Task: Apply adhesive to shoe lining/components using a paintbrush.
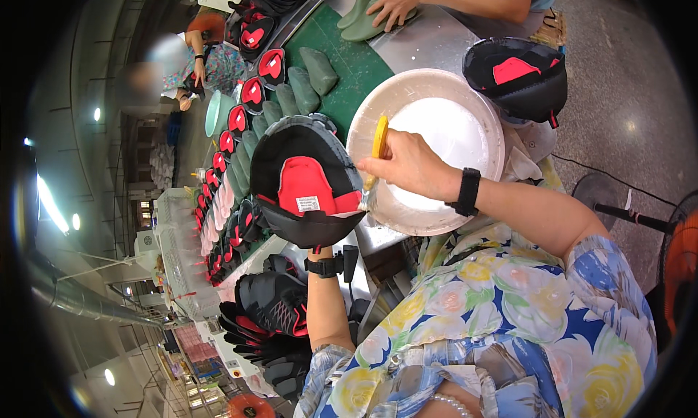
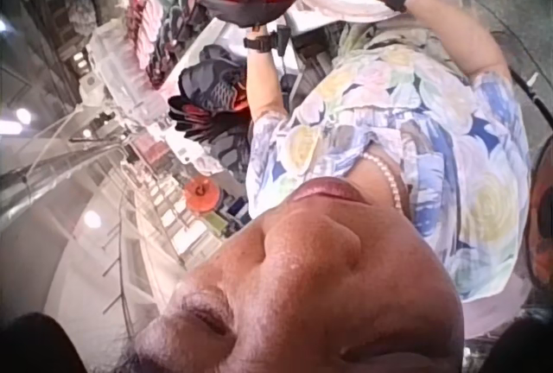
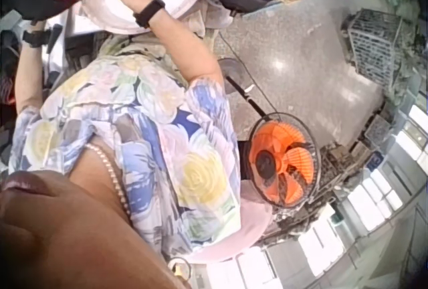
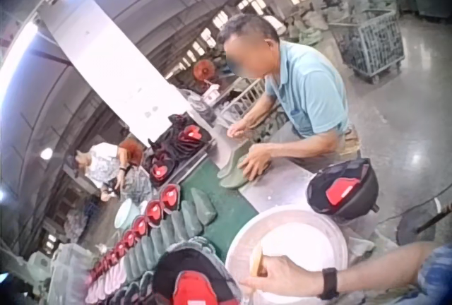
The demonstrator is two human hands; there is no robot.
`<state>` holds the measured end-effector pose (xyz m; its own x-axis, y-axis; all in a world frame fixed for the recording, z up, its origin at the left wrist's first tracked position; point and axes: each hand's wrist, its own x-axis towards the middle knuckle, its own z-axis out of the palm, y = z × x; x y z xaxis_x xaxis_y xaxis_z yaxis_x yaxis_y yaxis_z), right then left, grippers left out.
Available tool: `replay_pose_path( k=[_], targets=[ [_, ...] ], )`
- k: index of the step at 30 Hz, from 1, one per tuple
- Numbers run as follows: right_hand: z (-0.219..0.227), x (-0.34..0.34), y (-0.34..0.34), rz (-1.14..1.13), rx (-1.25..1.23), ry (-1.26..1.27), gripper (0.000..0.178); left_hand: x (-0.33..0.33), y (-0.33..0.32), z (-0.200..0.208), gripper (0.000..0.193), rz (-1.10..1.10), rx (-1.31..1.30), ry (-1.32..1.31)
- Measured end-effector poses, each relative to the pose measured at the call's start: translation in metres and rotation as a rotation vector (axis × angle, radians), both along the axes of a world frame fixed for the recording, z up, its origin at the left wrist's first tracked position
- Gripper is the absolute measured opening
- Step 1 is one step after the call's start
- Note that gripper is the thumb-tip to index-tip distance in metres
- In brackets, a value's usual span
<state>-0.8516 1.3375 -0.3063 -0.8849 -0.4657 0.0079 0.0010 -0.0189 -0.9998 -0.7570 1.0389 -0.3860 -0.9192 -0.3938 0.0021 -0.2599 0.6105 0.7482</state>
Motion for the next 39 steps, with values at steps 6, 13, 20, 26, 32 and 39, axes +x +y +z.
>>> replay_pose_path(
  k=[6, 13, 20, 26, 32, 39],
  targets=[
    [0.012, 0.003, 0.008, 0.035, -0.103, -0.012, 0.033, 0.005, -0.020, 0.010, 0.039, 0.056, 0.069, 0.041],
    [0.040, -0.017, 0.033, 0.107, -0.177, 0.518, 0.020, 0.054, -0.022, 0.009, 0.040, 0.144, 0.129, 0.105],
    [0.065, -0.005, 0.009, 0.402, -0.449, 1.340, 0.012, 0.066, 0.057, -0.051, 0.041, 0.117, 0.223, 0.140],
    [0.063, -0.016, -0.002, 0.502, -0.334, 1.435, 0.014, 0.061, 0.077, -0.066, 0.041, 0.109, 0.295, 0.172],
    [0.039, -0.036, 0.012, 0.487, -0.112, 1.213, 0.018, 0.045, 0.061, -0.058, 0.042, 0.135, 0.375, 0.200],
    [0.042, -0.046, 0.021, 0.487, 0.104, 0.875, 0.023, 0.045, 0.058, -0.062, 0.043, 0.151, 0.469, 0.225]
  ],
)
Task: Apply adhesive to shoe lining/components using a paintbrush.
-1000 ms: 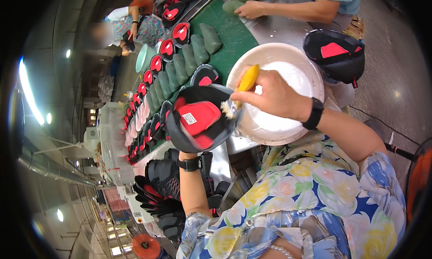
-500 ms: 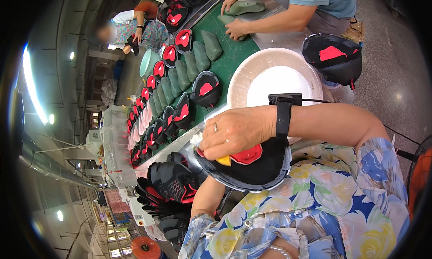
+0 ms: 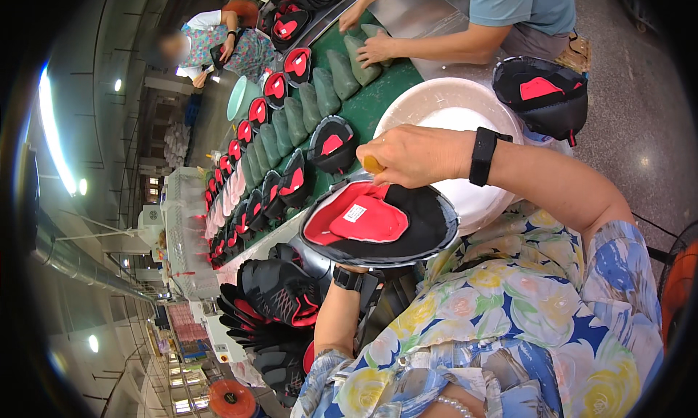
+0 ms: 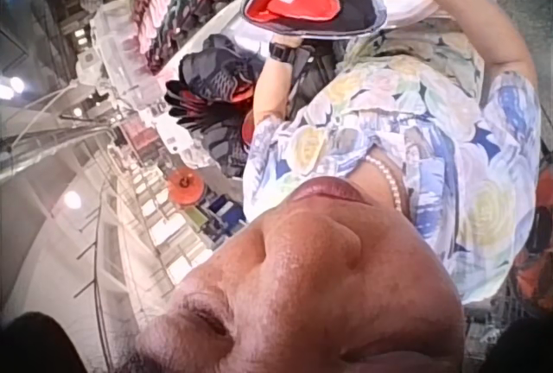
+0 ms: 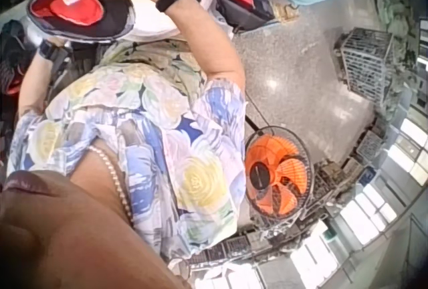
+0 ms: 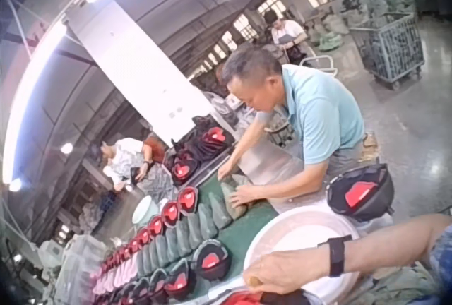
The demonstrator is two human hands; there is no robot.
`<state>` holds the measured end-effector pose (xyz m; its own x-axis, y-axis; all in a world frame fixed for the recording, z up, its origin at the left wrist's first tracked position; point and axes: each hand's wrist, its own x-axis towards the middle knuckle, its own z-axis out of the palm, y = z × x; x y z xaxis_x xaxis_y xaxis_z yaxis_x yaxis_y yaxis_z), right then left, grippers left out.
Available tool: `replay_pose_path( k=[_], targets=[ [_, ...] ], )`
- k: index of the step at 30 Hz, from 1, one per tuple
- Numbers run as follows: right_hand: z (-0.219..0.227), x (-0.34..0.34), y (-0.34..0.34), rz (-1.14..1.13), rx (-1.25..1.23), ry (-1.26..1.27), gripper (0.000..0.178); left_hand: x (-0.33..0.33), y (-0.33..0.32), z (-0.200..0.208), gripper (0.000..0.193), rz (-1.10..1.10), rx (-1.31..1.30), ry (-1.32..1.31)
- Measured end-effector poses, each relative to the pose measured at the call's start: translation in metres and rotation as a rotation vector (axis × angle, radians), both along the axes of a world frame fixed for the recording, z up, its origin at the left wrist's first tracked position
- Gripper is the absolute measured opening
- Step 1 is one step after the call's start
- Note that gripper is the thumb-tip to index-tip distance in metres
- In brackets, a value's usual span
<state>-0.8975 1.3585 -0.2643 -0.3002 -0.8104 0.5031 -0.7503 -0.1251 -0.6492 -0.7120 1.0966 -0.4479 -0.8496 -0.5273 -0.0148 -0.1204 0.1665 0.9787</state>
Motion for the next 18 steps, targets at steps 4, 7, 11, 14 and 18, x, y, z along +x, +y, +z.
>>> replay_pose_path(
  k=[4, 7, 11, 14, 18],
  targets=[
    [-0.003, -0.015, 0.024, -0.017, 0.212, -0.133, 0.024, 0.028, -0.013, 0.007, 0.044, -0.010, 0.060, 0.009],
    [0.006, -0.020, 0.035, -0.058, 0.243, -0.129, 0.026, 0.038, -0.026, 0.009, 0.044, 0.009, 0.108, 0.027],
    [0.006, -0.007, 0.025, -0.120, -0.153, -0.051, 0.019, 0.042, -0.020, 0.005, 0.044, 0.010, 0.175, 0.042],
    [-0.002, -0.006, 0.011, -0.052, -0.338, 0.118, 0.016, 0.038, -0.019, 0.001, 0.045, -0.005, 0.218, 0.054],
    [-0.002, -0.013, 0.037, -0.008, -0.075, 0.153, 0.017, 0.042, -0.024, -0.001, 0.045, 0.021, 0.275, 0.084]
  ],
)
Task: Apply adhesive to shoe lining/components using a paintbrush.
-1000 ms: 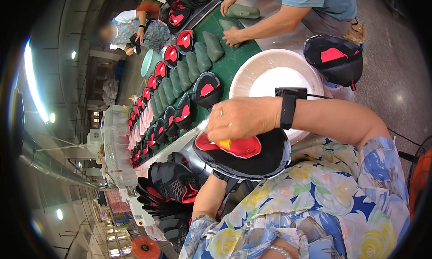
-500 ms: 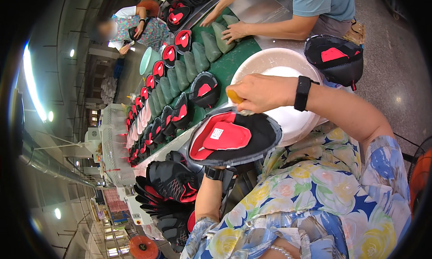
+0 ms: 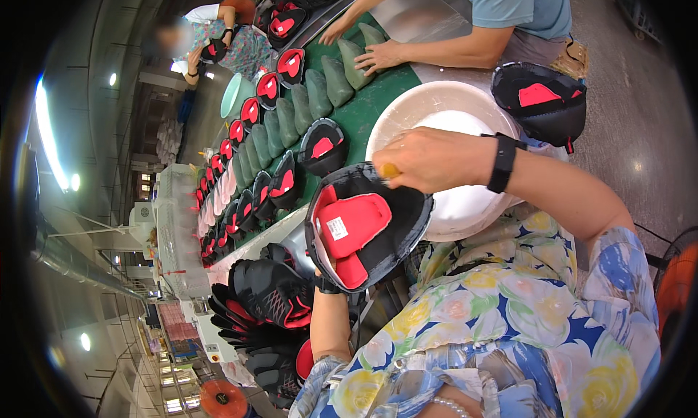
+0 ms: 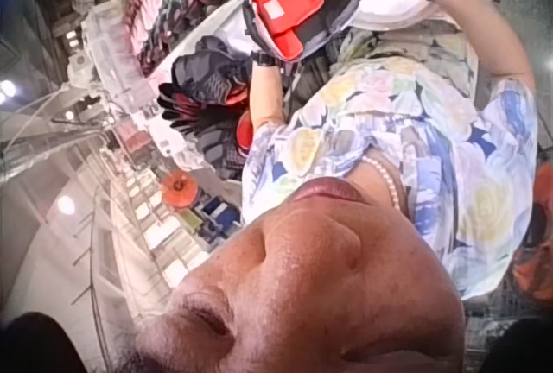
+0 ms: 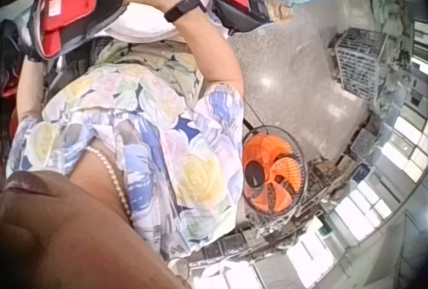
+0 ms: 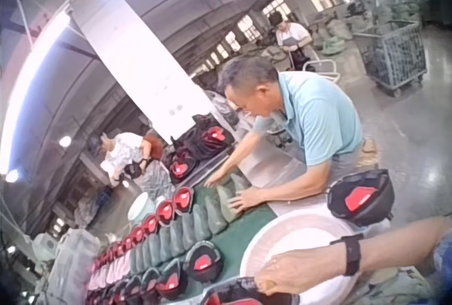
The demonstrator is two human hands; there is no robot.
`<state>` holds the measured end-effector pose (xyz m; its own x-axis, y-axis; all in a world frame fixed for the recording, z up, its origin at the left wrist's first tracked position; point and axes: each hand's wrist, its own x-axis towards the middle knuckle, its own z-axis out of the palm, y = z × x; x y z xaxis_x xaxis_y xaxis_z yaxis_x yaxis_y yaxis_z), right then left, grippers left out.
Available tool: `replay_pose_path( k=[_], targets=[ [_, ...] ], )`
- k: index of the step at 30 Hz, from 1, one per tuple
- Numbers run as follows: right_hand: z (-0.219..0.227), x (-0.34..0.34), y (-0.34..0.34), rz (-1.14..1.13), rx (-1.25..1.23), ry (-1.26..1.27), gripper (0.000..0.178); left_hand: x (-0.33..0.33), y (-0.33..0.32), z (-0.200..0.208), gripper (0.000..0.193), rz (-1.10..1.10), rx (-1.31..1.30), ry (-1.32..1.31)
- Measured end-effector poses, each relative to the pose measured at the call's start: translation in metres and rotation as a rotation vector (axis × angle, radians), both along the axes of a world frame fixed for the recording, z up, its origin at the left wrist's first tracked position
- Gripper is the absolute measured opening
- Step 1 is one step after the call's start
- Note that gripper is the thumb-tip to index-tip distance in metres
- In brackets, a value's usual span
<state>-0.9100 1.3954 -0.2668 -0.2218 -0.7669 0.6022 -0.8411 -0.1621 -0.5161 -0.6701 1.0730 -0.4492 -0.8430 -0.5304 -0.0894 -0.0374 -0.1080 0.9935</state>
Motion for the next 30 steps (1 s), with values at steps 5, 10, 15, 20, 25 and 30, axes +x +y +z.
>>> replay_pose_path(
  k=[5, 10, 15, 20, 25, 30],
  targets=[
    [-0.001, 0.001, 0.016, -0.134, -0.004, -0.327, 0.019, -0.007, -0.025, 0.007, 0.046, 0.050, 0.076, 0.061],
    [0.007, -0.011, -0.009, -0.104, -0.230, -0.200, 0.023, -0.021, -0.037, 0.006, 0.046, 0.042, 0.152, 0.090],
    [-0.004, -0.028, -0.012, -0.060, 0.118, -0.155, 0.021, -0.020, -0.035, -0.010, 0.047, 0.024, 0.227, 0.117],
    [-0.008, -0.033, 0.023, -0.303, -0.007, -0.384, 0.020, -0.111, -0.065, -0.006, 0.048, 0.086, 0.300, 0.195],
    [-0.031, -0.017, 0.047, -0.441, 0.048, -0.639, 0.017, -0.202, -0.051, -0.031, 0.048, 0.107, 0.398, 0.298],
    [-0.037, -0.003, 0.044, -0.451, 0.106, -0.704, 0.015, -0.282, -0.060, -0.074, 0.045, 0.285, 0.444, 0.286]
  ],
)
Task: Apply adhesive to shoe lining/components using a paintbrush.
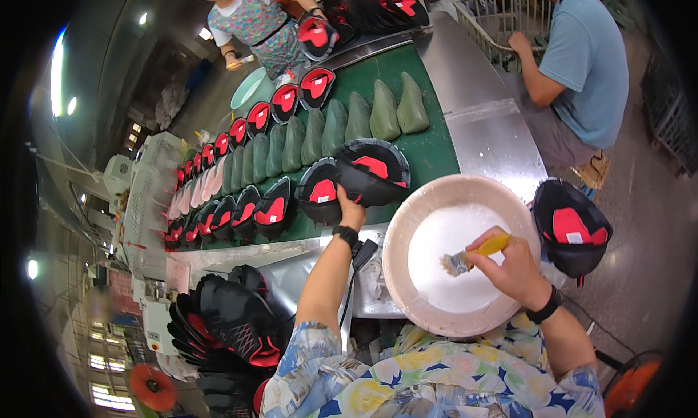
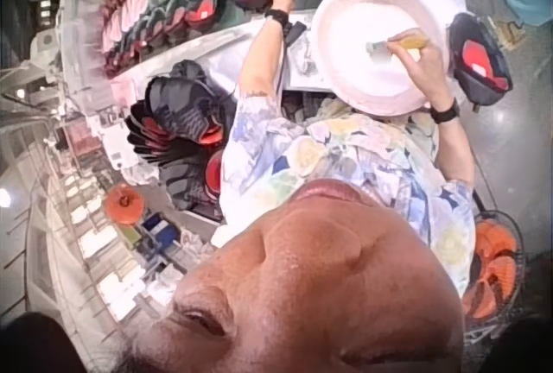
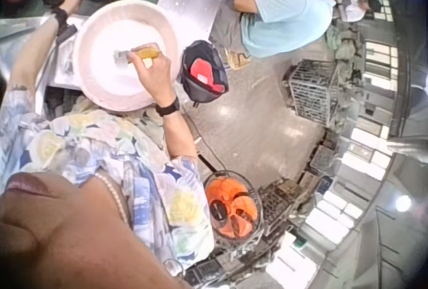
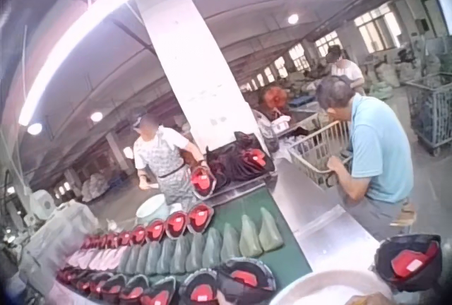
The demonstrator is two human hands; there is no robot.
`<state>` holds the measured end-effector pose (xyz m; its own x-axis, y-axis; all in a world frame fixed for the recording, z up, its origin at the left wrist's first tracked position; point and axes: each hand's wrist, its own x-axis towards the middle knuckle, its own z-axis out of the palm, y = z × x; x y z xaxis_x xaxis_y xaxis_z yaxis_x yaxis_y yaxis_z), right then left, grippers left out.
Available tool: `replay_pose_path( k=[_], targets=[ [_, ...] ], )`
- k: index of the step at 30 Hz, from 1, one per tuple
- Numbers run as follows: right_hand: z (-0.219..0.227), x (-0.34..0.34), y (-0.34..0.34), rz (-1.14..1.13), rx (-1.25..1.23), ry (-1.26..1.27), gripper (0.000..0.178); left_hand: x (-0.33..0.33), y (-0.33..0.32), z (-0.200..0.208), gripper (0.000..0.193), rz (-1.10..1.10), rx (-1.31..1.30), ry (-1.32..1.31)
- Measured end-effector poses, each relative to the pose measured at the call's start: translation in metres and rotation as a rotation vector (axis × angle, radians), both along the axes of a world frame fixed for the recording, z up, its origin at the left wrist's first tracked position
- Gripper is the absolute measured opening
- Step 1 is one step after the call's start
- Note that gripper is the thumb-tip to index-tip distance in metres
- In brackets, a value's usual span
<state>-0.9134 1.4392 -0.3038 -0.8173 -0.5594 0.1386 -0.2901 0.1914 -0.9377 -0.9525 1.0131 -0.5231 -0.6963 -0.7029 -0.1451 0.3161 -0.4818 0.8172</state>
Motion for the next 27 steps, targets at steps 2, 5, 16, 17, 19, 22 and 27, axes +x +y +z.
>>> replay_pose_path(
  k=[2, 5, 16, 17, 19, 22, 27],
  targets=[
    [-0.006, -0.004, 0.002, 0.016, 0.038, -0.005, 0.016, -0.023, 0.019, -0.006, 0.050, -0.021, -0.524, -0.128],
    [-0.011, -0.008, 0.005, 0.000, 0.067, -0.048, 0.016, -0.019, 0.021, -0.002, 0.052, -0.204, -0.696, -0.454],
    [-0.024, -0.005, -0.010, 0.196, 0.027, -0.087, 0.010, 0.115, -0.019, 0.145, 0.042, -0.315, -1.561, -0.928],
    [-0.025, -0.004, -0.009, 0.191, 0.029, -0.083, 0.010, 0.136, -0.021, 0.163, 0.043, -0.330, -1.554, -0.964],
    [-0.023, -0.002, -0.005, 0.193, 0.058, -0.065, 0.009, 0.173, -0.018, 0.191, 0.046, -0.334, -1.567, -1.032],
    [-0.023, 0.003, 0.001, 0.214, 0.019, -0.127, 0.009, 0.253, -0.031, 0.224, 0.048, -0.100, -1.880, -1.012],
    [-0.033, 0.005, 0.011, 0.185, -0.010, -0.089, 0.010, 0.375, -0.040, 0.251, 0.105, -0.060, -1.675, -1.755]
  ],
)
